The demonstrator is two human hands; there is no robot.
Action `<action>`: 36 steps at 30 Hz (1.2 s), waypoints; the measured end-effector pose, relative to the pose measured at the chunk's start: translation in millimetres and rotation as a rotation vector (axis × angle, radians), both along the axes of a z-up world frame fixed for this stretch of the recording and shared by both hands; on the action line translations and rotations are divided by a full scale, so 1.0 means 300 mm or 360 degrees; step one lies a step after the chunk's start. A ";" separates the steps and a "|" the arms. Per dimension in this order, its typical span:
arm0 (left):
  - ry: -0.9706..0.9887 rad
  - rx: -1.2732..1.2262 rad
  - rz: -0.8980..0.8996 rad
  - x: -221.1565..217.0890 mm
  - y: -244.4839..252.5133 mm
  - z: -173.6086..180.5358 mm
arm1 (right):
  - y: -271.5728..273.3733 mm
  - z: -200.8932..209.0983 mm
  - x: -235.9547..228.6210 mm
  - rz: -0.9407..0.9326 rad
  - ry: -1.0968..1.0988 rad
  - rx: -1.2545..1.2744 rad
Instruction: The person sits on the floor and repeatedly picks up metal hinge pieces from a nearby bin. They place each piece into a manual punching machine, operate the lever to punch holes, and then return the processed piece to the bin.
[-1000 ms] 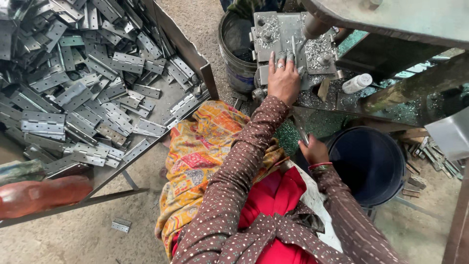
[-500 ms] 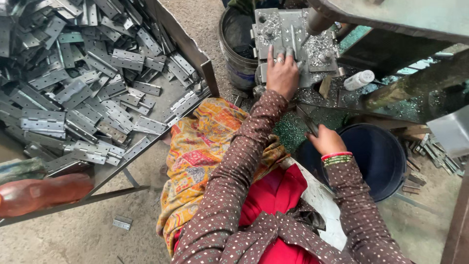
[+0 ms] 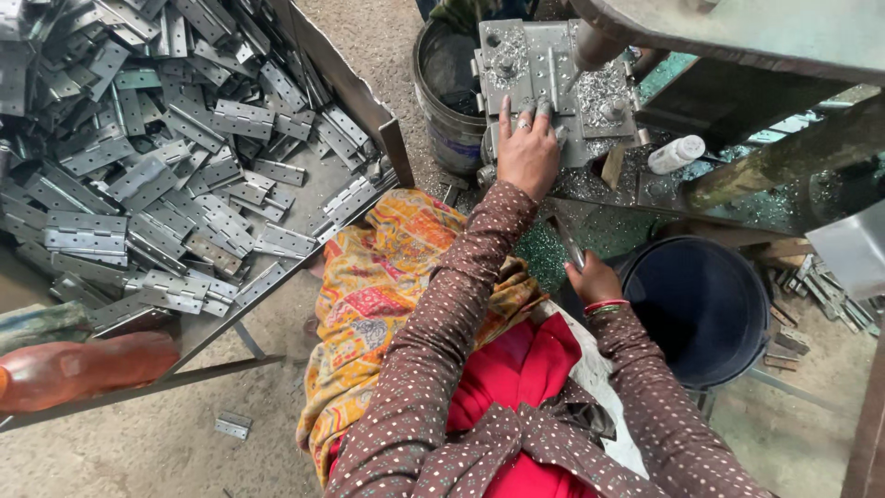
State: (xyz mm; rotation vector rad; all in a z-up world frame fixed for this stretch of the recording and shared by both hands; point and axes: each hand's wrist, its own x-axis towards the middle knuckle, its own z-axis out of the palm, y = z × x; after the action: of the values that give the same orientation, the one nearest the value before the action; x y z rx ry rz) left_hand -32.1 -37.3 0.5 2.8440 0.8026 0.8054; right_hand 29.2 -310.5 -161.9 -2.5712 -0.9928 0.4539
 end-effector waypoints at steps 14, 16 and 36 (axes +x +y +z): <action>0.0165 0.0036 0.0013 0.102 0.077 -0.069 | -0.001 0.069 -0.029 -0.0043 -0.0022 -0.0177; 0.0240 -0.0094 -0.0015 0.104 0.072 -0.068 | -0.003 0.040 -0.016 -0.0036 -0.0014 -0.0039; 0.0334 -0.0215 -0.0098 0.039 0.089 0.053 | 0.023 -0.064 -0.031 0.0099 -0.0347 0.0139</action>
State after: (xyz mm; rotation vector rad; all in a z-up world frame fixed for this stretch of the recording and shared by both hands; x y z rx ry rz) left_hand -20.3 -10.6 16.5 2.8466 0.7556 0.4320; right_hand 19.8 -303.6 -181.2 -2.5560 -1.1412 0.1434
